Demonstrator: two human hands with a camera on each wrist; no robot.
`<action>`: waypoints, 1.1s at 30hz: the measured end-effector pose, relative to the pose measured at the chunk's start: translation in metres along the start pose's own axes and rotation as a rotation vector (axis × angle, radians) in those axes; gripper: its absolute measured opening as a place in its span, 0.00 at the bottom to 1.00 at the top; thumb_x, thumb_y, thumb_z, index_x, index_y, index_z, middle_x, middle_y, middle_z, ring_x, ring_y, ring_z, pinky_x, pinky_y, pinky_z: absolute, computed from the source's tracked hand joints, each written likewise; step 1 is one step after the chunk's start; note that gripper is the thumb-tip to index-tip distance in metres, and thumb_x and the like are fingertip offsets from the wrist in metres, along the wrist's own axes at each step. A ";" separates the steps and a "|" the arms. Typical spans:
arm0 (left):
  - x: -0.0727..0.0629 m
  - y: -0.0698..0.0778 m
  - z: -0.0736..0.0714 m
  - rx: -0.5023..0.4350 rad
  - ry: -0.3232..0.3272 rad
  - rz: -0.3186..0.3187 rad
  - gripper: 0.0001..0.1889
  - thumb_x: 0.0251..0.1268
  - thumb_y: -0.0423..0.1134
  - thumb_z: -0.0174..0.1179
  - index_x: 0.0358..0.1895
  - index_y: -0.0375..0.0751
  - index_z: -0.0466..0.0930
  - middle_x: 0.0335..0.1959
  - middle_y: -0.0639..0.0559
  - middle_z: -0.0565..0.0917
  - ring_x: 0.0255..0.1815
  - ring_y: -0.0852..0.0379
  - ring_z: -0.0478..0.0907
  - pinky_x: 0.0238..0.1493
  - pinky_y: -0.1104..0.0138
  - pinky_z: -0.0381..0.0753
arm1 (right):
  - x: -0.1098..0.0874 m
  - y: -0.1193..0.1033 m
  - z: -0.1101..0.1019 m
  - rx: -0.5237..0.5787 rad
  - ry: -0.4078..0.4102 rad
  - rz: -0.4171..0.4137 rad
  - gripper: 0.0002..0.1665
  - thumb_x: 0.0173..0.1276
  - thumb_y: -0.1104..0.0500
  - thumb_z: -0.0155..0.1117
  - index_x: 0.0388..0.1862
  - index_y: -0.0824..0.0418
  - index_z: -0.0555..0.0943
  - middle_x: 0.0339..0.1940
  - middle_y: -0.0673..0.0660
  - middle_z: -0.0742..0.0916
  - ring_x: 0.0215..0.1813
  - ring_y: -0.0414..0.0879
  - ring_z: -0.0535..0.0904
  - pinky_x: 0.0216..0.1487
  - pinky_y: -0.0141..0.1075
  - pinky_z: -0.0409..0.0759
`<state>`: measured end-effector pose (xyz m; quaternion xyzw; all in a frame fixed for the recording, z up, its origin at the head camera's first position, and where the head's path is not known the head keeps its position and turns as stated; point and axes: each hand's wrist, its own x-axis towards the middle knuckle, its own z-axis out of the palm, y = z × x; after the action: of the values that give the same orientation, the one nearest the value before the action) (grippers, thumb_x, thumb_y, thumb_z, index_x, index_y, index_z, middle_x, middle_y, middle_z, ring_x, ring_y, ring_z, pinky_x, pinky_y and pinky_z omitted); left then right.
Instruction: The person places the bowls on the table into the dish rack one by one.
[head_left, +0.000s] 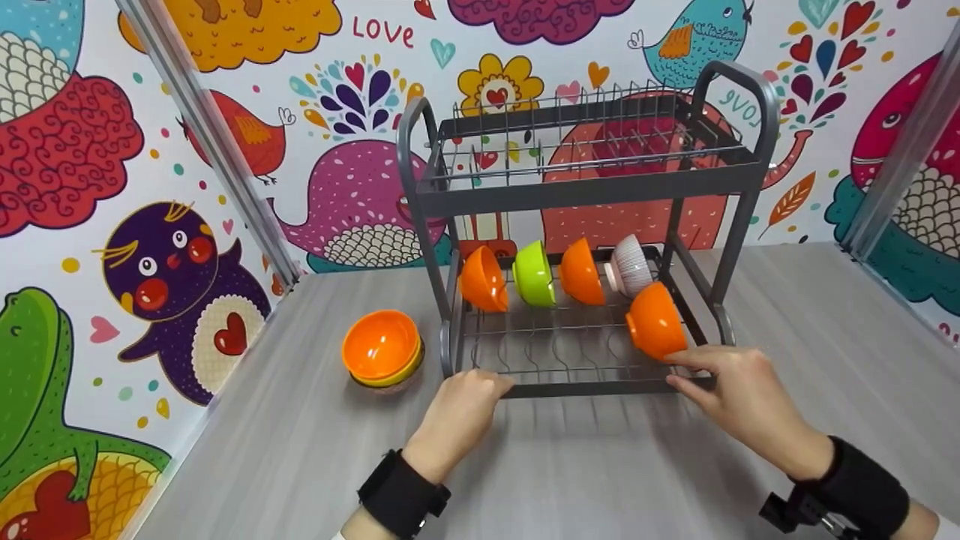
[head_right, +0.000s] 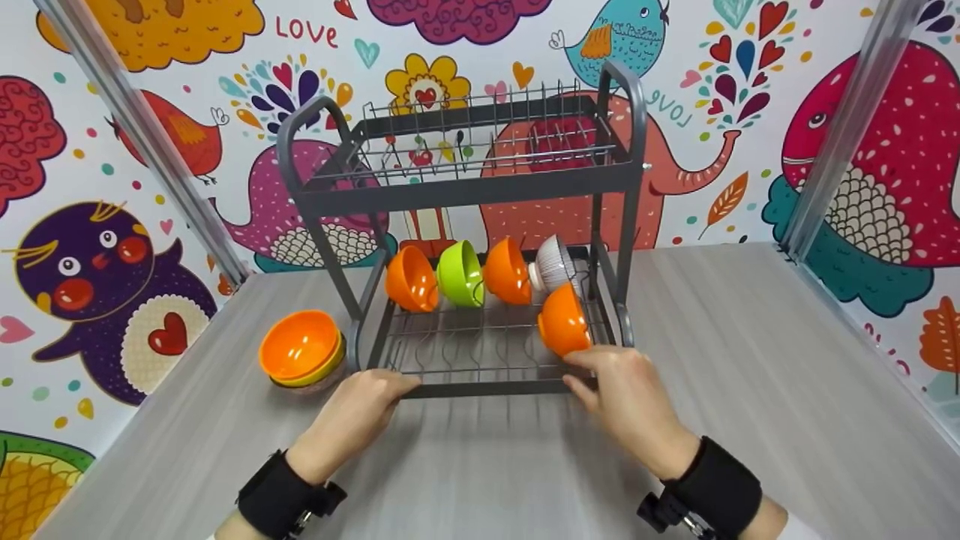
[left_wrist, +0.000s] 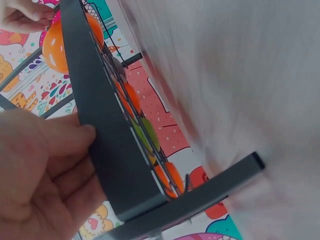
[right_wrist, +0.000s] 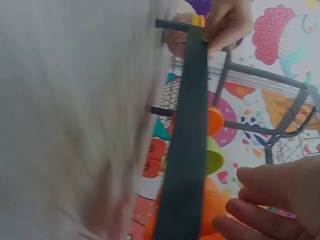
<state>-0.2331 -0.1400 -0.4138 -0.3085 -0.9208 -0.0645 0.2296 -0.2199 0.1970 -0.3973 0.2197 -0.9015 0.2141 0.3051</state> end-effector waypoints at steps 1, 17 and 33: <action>-0.001 0.001 0.001 0.000 0.005 -0.004 0.21 0.51 0.18 0.59 0.40 0.47 0.89 0.33 0.53 0.90 0.32 0.56 0.87 0.31 0.66 0.86 | -0.001 0.001 0.002 0.000 -0.005 -0.004 0.14 0.48 0.62 0.80 0.36 0.56 0.91 0.33 0.51 0.92 0.34 0.44 0.89 0.36 0.41 0.86; -0.013 -0.014 -0.013 -0.136 0.038 0.089 0.17 0.63 0.31 0.64 0.56 0.40 0.82 0.50 0.50 0.86 0.50 0.55 0.84 0.52 0.67 0.84 | -0.004 0.011 0.010 -0.037 -0.106 0.027 0.11 0.49 0.64 0.80 0.33 0.53 0.91 0.30 0.48 0.92 0.33 0.44 0.88 0.36 0.41 0.85; -0.025 -0.075 -0.043 -0.070 0.295 -0.171 0.13 0.61 0.35 0.67 0.48 0.36 0.85 0.44 0.44 0.88 0.47 0.47 0.85 0.52 0.57 0.84 | -0.004 0.012 0.012 -0.045 -0.094 -0.012 0.11 0.48 0.64 0.80 0.29 0.51 0.90 0.27 0.44 0.90 0.29 0.40 0.86 0.32 0.37 0.83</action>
<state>-0.2436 -0.2250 -0.3852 -0.2242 -0.8971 -0.1605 0.3451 -0.2286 0.2015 -0.4111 0.2282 -0.9180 0.1815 0.2687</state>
